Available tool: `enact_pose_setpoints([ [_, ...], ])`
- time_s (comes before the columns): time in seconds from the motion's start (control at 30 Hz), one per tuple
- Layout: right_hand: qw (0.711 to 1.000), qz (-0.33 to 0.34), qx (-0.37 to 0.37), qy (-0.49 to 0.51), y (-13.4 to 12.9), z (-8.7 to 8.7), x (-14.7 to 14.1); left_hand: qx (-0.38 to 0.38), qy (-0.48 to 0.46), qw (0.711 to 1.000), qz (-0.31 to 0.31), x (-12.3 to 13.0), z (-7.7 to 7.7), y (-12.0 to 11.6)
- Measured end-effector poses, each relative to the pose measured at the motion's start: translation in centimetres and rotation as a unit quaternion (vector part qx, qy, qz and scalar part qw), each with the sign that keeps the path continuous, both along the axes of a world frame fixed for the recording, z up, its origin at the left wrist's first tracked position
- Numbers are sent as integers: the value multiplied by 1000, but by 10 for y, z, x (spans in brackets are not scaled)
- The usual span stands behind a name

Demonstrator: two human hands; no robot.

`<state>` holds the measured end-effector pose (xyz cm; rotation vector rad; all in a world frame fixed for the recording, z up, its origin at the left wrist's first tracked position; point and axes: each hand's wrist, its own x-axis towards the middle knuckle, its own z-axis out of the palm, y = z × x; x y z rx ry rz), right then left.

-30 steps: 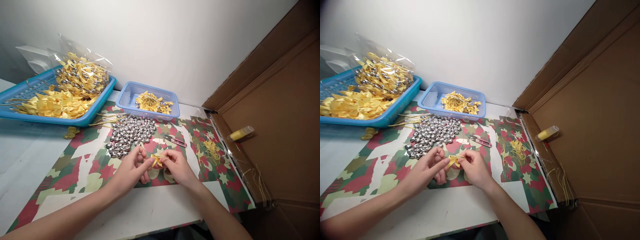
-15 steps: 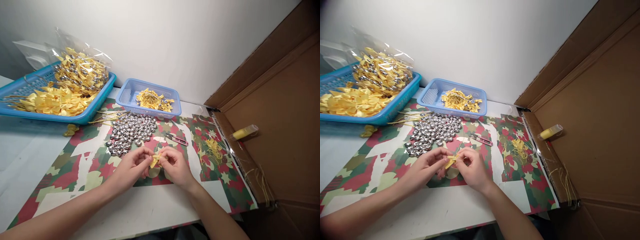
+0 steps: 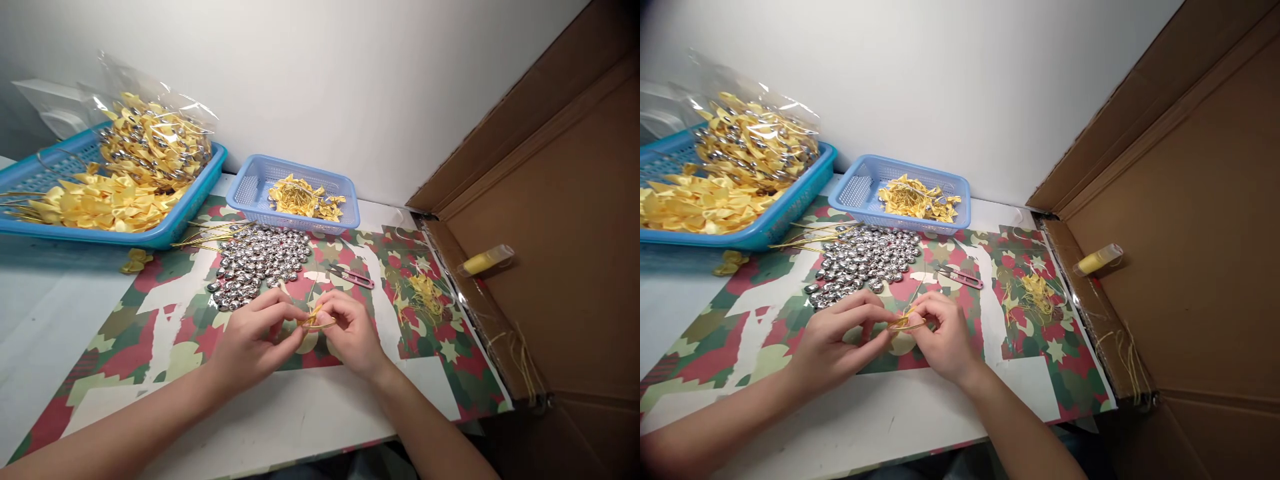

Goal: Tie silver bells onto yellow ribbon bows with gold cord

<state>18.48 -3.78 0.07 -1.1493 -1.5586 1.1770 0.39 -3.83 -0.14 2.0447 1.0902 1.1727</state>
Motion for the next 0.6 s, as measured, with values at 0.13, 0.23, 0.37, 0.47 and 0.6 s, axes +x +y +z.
enact_pose_setpoints([
  [0.13,1000,-14,0,-3,0,-1,0,-235,-74,969,-1,2,3,0],
  [0.23,1000,-17,0,-4,-1,-3,0,-437,-154,885,-49,5,6,1],
  [0.37,1000,-10,14,-13,-1,-3,1,-460,-191,864,-72,8,8,4],
  [0.47,999,-11,35,-33,-2,-3,1,-437,-195,876,-51,10,11,5],
  [0.6,996,-13,70,-59,-2,-2,0,-414,-190,890,-28,11,13,2],
])
